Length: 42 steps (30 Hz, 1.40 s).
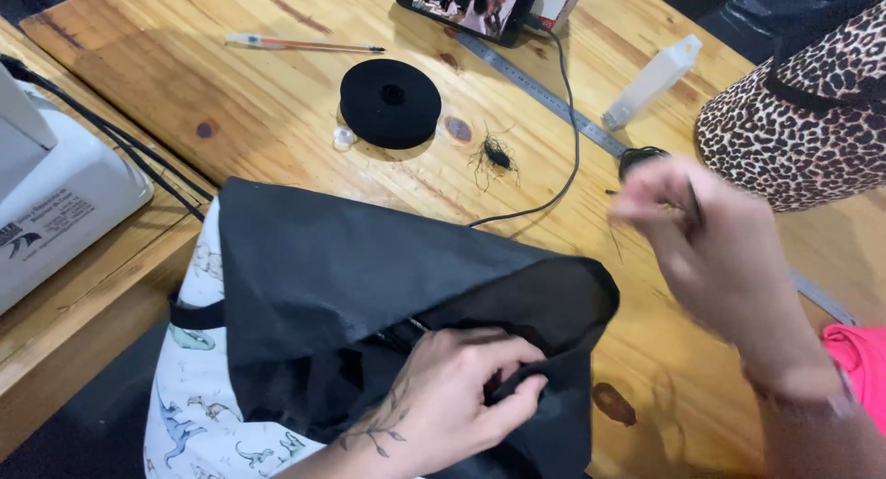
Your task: Hand-sewing a black fabric bag and trimming excess thread with scissors on a wooden workbench.
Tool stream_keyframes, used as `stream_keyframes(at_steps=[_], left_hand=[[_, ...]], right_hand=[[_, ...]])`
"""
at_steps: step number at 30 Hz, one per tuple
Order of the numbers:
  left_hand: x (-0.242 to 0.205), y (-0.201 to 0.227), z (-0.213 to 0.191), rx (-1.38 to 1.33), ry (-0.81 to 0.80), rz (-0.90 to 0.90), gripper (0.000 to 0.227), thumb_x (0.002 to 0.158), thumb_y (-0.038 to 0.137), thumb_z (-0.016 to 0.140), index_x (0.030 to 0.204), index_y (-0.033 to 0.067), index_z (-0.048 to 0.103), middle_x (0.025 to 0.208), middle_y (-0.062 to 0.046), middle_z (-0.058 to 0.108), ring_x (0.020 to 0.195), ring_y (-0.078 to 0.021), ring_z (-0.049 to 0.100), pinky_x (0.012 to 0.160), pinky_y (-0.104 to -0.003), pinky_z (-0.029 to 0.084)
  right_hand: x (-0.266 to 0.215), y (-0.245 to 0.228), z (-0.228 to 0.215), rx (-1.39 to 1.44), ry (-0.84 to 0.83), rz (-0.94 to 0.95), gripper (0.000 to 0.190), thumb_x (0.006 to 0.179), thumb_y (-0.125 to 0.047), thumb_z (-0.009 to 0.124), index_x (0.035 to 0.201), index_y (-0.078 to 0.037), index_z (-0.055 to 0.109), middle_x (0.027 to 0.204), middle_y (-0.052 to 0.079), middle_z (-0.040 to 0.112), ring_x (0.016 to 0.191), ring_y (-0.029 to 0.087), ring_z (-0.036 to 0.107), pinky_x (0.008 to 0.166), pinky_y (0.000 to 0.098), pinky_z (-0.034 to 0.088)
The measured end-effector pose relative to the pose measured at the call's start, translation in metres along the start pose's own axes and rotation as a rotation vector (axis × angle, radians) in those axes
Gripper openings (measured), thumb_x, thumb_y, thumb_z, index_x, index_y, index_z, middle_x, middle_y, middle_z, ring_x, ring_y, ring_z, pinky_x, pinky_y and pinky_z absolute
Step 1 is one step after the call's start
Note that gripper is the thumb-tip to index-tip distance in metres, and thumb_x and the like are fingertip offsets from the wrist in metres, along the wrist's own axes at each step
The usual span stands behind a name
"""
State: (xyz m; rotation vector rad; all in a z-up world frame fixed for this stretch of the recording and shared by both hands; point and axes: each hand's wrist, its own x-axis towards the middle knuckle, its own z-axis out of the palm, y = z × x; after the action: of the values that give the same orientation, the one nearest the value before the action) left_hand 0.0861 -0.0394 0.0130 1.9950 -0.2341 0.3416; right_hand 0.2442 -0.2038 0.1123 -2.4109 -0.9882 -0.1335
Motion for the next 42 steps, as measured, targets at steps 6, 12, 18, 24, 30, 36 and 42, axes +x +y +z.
stream_keyframes(at_steps=[6,12,18,24,30,36,42], left_hand=[[-0.005,0.003,0.006,0.005,-0.008,-0.021,0.012,0.088,0.028,0.064,0.093,0.0207,0.072,0.065,0.01,0.056,0.054,-0.0163,0.061,0.051,-0.034,0.046],[-0.007,0.0,0.003,-0.036,-0.004,-0.008,0.012,0.089,0.027,0.065,0.093,0.0177,0.072,0.067,0.008,0.057,0.056,-0.0161,0.061,0.052,-0.033,0.046],[-0.009,-0.006,0.003,-0.051,0.028,0.046,0.015,0.09,0.029,0.064,0.095,0.0161,0.07,0.068,0.008,0.058,0.053,-0.0147,0.059,0.052,-0.032,0.046],[-0.009,-0.005,-0.003,-0.082,0.015,0.014,0.018,0.089,0.031,0.066,0.098,0.0162,0.071,0.069,0.008,0.06,0.054,-0.0154,0.062,0.055,-0.033,0.047],[-0.007,0.0,-0.011,-0.102,-0.044,-0.034,0.015,0.096,0.031,0.063,0.094,0.0183,0.07,0.065,0.006,0.059,0.054,-0.0167,0.059,0.057,-0.033,0.044],[-0.005,-0.001,-0.008,-0.18,-0.064,-0.146,0.016,0.091,0.028,0.063,0.102,0.0184,0.069,0.077,0.004,0.067,0.064,-0.0157,0.064,0.065,-0.029,0.049],[-0.006,0.001,-0.013,-0.341,-0.166,-0.282,0.009,0.079,0.015,0.067,0.085,0.0204,0.063,0.062,0.01,0.046,0.055,-0.0056,0.04,0.056,-0.025,0.039]], right_hand=[[0.088,-0.014,0.042,-0.09,-0.129,0.188,0.015,0.092,-0.025,0.073,0.103,-0.015,0.07,0.102,0.001,0.073,0.098,0.014,0.067,0.094,0.033,0.049],[0.121,-0.02,0.073,-0.009,-0.215,0.299,0.006,0.093,-0.02,0.073,0.093,-0.015,0.075,0.093,0.004,0.078,0.092,0.012,0.073,0.08,0.0302,0.055],[0.125,-0.009,0.07,-0.147,-0.282,0.3,0.027,0.103,-0.017,0.047,0.109,-0.015,0.073,0.118,0.011,0.065,0.047,0.016,0.041,0.047,0.0356,0.035],[0.093,-0.037,0.035,-0.101,-0.251,0.404,0.029,0.098,-0.024,0.035,0.123,-0.01,0.04,0.092,0.016,0.06,0.078,0.028,0.052,0.071,0.046,0.037],[0.011,-0.07,0.0,0.48,-0.022,0.42,0.016,0.089,-0.009,0.031,0.105,-0.009,0.031,0.09,0.007,0.041,0.05,0.012,0.026,0.043,0.0279,0.016],[-0.076,-0.039,0.01,0.801,-0.133,0.541,0.026,0.089,-0.008,0.063,0.114,-0.002,0.065,0.095,0.019,0.072,0.051,0.026,0.06,0.042,0.0391,0.05],[-0.062,-0.031,0.013,0.074,-0.492,0.085,0.028,0.091,-0.037,0.061,0.114,-0.022,0.066,0.086,-0.01,0.074,0.063,0.009,0.06,0.063,0.0249,0.053]])
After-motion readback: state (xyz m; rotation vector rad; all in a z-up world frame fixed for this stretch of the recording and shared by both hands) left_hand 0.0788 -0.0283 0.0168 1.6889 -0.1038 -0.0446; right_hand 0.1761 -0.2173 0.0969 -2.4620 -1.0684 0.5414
